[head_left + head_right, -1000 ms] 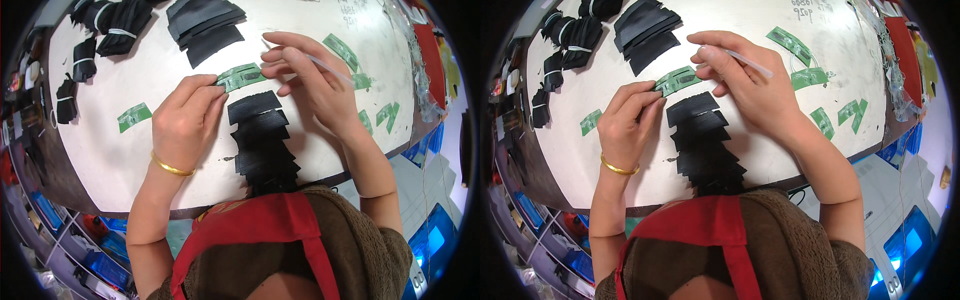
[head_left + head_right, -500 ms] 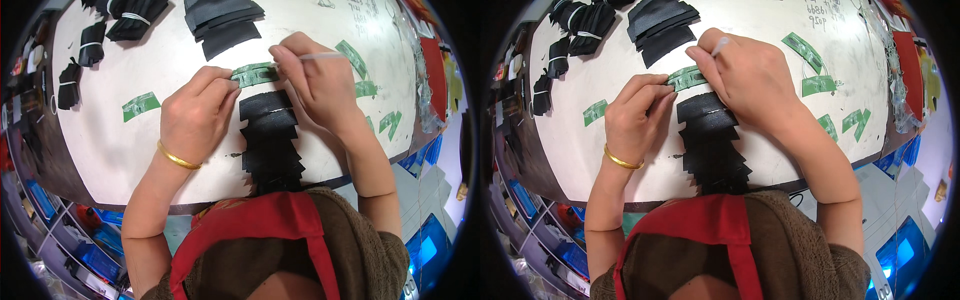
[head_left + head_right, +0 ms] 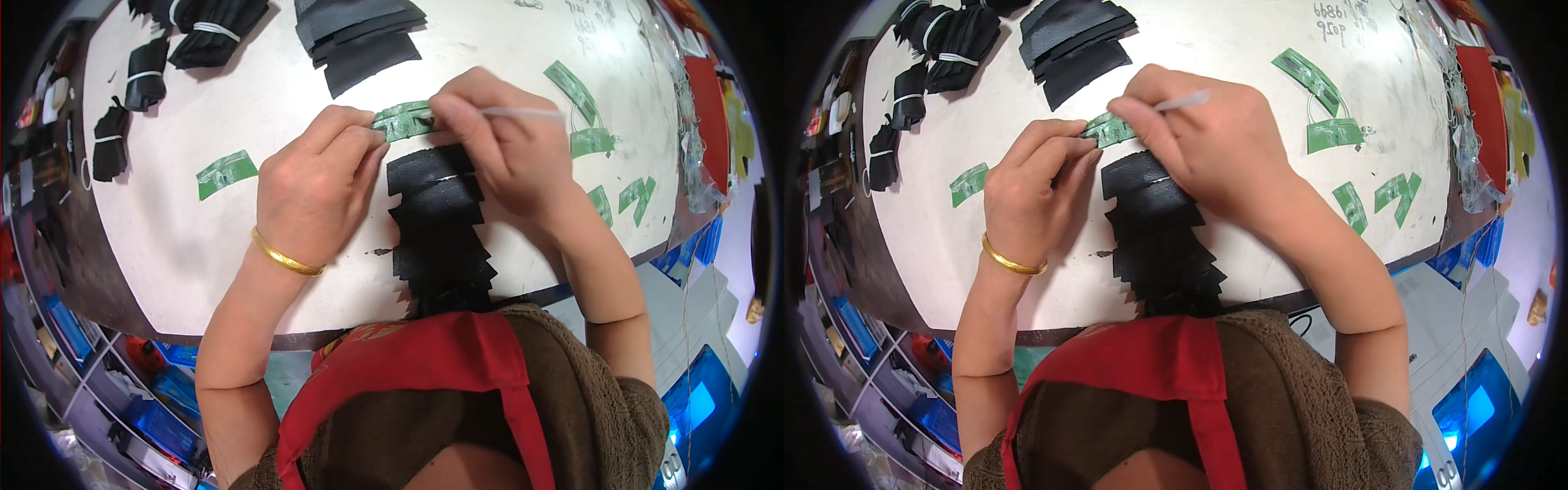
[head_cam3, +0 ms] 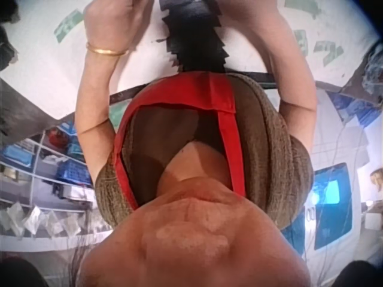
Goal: Applying adhesive to black material strips using a manual applicator pen.
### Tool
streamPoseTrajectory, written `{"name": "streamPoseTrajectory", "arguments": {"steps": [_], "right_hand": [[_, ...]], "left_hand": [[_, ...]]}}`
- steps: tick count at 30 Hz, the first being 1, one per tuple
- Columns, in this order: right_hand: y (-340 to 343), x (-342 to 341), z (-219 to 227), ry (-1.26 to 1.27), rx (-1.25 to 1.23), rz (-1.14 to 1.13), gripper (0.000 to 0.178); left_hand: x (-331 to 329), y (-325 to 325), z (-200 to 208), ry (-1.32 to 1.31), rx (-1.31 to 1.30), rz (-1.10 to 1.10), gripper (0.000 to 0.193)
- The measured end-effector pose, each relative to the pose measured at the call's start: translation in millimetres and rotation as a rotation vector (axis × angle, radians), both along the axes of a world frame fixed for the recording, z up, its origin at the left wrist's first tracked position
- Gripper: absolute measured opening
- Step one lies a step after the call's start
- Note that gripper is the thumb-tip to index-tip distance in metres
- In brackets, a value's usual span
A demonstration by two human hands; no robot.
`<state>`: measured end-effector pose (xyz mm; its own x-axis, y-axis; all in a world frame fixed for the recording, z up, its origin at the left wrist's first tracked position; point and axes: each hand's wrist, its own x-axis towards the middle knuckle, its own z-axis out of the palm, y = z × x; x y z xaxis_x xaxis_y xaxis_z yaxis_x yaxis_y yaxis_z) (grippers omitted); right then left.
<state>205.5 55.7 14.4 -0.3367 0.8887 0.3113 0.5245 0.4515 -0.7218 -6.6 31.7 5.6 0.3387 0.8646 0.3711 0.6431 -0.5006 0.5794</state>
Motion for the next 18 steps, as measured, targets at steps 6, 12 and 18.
{"name": "streamPoseTrajectory", "arguments": {"steps": [6,12,18], "right_hand": [[1,13,4,-0.158,0.075,0.117,0.018],[33,-4,2,0.197,-0.016,0.133,0.017],[16,13,0,0.133,-0.083,0.178,0.023]], "left_hand": [[-2,-2,4,0.030,-0.049,0.017,0.013],[-3,-4,-4,0.016,0.013,-0.029,0.012],[-2,-20,3,-0.023,-0.074,-0.043,0.014]]}}
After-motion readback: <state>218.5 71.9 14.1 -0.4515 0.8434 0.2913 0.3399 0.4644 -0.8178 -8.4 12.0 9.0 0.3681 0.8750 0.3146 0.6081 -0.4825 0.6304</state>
